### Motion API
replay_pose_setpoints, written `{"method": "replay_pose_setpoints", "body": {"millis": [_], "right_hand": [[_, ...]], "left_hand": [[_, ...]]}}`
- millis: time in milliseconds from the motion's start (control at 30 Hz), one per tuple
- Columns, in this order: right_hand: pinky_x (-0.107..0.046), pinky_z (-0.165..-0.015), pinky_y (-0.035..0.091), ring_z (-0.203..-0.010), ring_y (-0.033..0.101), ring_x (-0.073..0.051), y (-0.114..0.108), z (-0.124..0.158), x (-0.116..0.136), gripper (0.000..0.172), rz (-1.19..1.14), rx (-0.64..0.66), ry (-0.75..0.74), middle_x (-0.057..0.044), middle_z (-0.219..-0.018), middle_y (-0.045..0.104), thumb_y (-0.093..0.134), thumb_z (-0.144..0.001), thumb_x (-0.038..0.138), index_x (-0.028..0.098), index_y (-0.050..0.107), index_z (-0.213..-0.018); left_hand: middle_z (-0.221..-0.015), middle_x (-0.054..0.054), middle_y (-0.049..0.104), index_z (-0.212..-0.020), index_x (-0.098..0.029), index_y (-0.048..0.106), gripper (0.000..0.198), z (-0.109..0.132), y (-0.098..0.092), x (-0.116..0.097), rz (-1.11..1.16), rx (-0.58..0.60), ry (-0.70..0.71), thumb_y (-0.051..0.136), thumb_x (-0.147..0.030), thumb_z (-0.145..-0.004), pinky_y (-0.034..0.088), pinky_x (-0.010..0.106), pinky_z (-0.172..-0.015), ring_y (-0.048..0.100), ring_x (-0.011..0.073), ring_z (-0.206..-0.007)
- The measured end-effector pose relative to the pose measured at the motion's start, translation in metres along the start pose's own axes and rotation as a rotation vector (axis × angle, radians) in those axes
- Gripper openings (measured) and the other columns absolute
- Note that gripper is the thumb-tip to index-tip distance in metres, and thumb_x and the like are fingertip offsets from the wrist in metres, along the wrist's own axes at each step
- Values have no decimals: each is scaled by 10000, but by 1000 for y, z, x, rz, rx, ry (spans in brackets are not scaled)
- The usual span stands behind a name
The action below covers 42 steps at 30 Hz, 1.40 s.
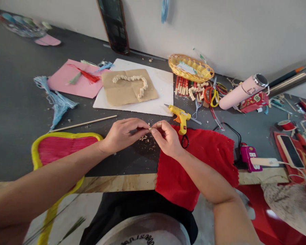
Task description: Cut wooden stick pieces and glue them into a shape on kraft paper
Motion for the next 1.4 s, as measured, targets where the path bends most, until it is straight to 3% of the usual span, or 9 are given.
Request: {"method": "replay_pose_setpoints", "body": {"millis": [667, 833, 967, 1100, 1400], "right_hand": [[-252, -664, 456, -714, 534, -104, -1, -2, -1, 170, -79, 30, 49, 5, -842, 578, 565, -943, 385, 216, 578, -926], [-286, -719, 505, -794, 583, -135, -2, -2, 1, 125, 124, 29, -34, -33, -914, 605, 516, -965, 323, 221, 588, -974], [-348, -823, 535, -923, 612, -184, 2, -1, 0, 119, 420, 163, -187, -71, -973, 616, 507, -952, 206, 221, 621, -983], [-400, -875, 541, -981, 603, -222, 6, -1, -7, 204, 635, 258, -277, -102, -1019, 617, 492, -949, 162, 224, 671, -1025], [-432, -886, 535, -964, 601, -234, 7, -3, -9, 175, 718, 301, -302, -106, -993, 635, 534, -922, 132, 206, 685, -969]], "left_hand": [[-786, 18, 730, -902, -165, 664, 60, -1, -2, -1, 20, -2, 4, 609, -188, -903, 511, 190, -661, 668, 100, -692], [-761, 14, 715, -893, -169, 681, 96, -2, -8, 0, 22, -22, -110, 610, -233, -896, 497, 183, -615, 638, 96, -650], [-800, 19, 730, -881, -165, 692, 88, -3, -12, 1, 18, -58, -223, 621, -217, -871, 496, 166, -605, 644, 96, -670], [-792, 15, 730, -868, -159, 689, 80, -4, -10, 1, 24, -44, -212, 625, -207, -864, 515, 175, -645, 645, 95, -668], [-798, 12, 730, -863, -163, 677, 56, -4, -9, -1, 42, -35, -203, 625, -184, -862, 519, 181, -661, 651, 94, -685]]}}
Point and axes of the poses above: each hand's wrist, its own z-axis away from the middle knuckle, its own y-axis out of the palm, x = y × z, the point moved 1 cm from there along -z, towards the middle knuckle
